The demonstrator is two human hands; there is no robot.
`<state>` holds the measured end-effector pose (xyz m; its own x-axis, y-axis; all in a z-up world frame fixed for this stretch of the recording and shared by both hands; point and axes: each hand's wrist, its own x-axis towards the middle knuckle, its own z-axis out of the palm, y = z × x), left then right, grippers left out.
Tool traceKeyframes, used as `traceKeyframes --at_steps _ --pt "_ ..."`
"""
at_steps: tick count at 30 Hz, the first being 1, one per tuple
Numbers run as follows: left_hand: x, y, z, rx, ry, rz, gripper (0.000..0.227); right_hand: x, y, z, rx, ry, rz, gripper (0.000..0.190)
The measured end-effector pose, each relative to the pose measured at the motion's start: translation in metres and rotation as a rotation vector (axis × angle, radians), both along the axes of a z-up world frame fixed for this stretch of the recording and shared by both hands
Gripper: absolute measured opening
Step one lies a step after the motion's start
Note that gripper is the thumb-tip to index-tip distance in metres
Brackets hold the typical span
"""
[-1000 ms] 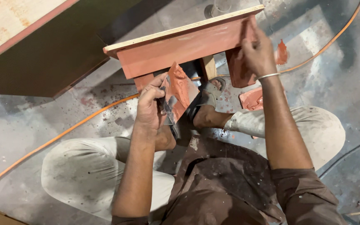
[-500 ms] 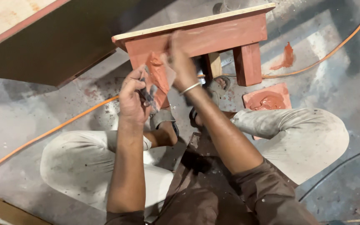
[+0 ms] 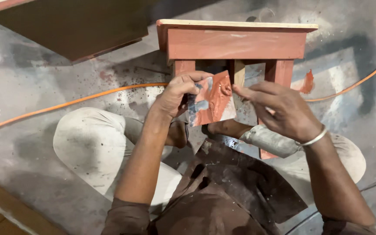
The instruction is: The person applies reddish-brown wood filler to a small wooden stool using a putty knife and their fingers. They smooth the filler on the legs and seat, then scrape excess filler back onto a board.
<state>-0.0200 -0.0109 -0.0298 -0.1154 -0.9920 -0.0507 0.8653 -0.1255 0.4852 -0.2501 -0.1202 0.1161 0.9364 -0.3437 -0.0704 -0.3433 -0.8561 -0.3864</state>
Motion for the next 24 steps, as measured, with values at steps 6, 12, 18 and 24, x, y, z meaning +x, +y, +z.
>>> traceKeyframes --at_steps 6,12,18,24 --pt "0.003 0.001 0.013 0.032 -0.309 -0.054 0.038 0.002 -0.002 -0.01 0.08 -0.172 0.054 0.062" --pt "0.013 0.006 0.011 0.199 -0.332 0.21 0.02 0.001 -0.001 -0.04 0.434 -0.203 -0.002 0.053" --pt "0.02 0.002 0.025 0.246 -0.212 0.619 0.023 0.015 -0.028 -0.086 1.02 -0.434 -0.46 0.046" --pt "0.03 0.011 0.037 0.236 -0.184 0.709 0.017 0.048 -0.074 -0.139 0.957 -0.606 -0.78 0.062"
